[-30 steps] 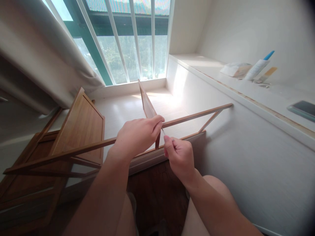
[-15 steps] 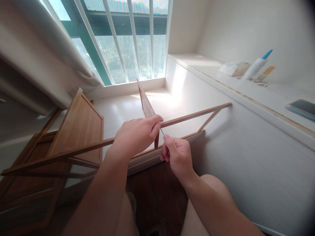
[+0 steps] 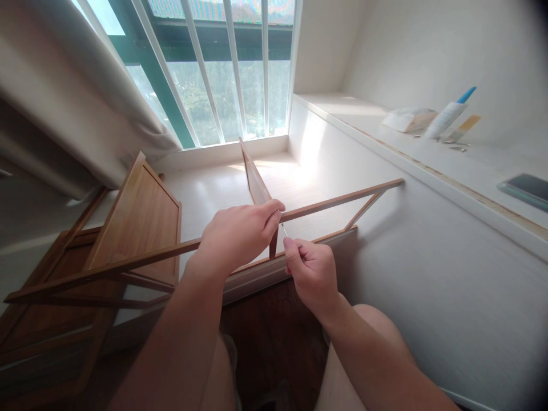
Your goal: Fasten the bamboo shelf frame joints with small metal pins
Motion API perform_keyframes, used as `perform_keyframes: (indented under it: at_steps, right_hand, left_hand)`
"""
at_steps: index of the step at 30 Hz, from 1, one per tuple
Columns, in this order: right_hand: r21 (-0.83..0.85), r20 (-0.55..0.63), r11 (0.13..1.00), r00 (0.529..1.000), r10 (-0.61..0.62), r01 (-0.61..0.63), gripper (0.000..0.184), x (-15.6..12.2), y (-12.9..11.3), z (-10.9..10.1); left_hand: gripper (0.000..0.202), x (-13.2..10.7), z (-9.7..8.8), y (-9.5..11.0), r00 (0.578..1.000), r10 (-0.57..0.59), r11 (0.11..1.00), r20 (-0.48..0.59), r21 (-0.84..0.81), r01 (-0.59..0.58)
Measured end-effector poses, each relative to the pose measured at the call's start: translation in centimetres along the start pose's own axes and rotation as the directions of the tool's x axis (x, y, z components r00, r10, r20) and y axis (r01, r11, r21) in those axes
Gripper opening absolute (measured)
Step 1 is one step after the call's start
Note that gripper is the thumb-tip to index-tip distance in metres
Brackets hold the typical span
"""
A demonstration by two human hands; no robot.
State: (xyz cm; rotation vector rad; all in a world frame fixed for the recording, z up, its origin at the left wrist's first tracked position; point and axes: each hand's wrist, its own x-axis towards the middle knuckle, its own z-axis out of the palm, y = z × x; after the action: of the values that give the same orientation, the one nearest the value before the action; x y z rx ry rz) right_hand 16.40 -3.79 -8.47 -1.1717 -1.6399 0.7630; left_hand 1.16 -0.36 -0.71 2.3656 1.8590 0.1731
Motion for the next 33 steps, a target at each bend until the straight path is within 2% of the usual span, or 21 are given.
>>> perform_keyframes:
  at_steps: [5,12,26,33]
  right_hand:
    - [-0.094,0.03,0.993,0.998,-0.063,0.066,0.046,0.3,0.1,-0.3]
    - [-0.124,0.046,0.988,0.995,-0.088,0.093,0.045,0.5,-0.1,-0.3]
    - [-0.26,0.078,0.953,0.987,-0.138,0.154,0.042,1.1,-0.2,-1.5]
    - [-0.389,0.096,0.902,0.982,-0.16,0.185,0.042,1.1,-0.7,-1.7]
  left_hand:
    - [0.042,0.0,0.0,0.1,1.0,0.0,1.0,0.006,0.0,0.0]
    - [0.04,-0.1,0.3,-0.2,0.999,0.028,1.0,-0.03,0.007,-0.028]
    - [0.041,-0.1,0.4,-0.2,0.999,0.023,1.0,-0.027,0.013,-0.023]
    - [0.04,-0.2,0.4,-0.3,0.999,0.02,1.0,-0.03,0.02,-0.019]
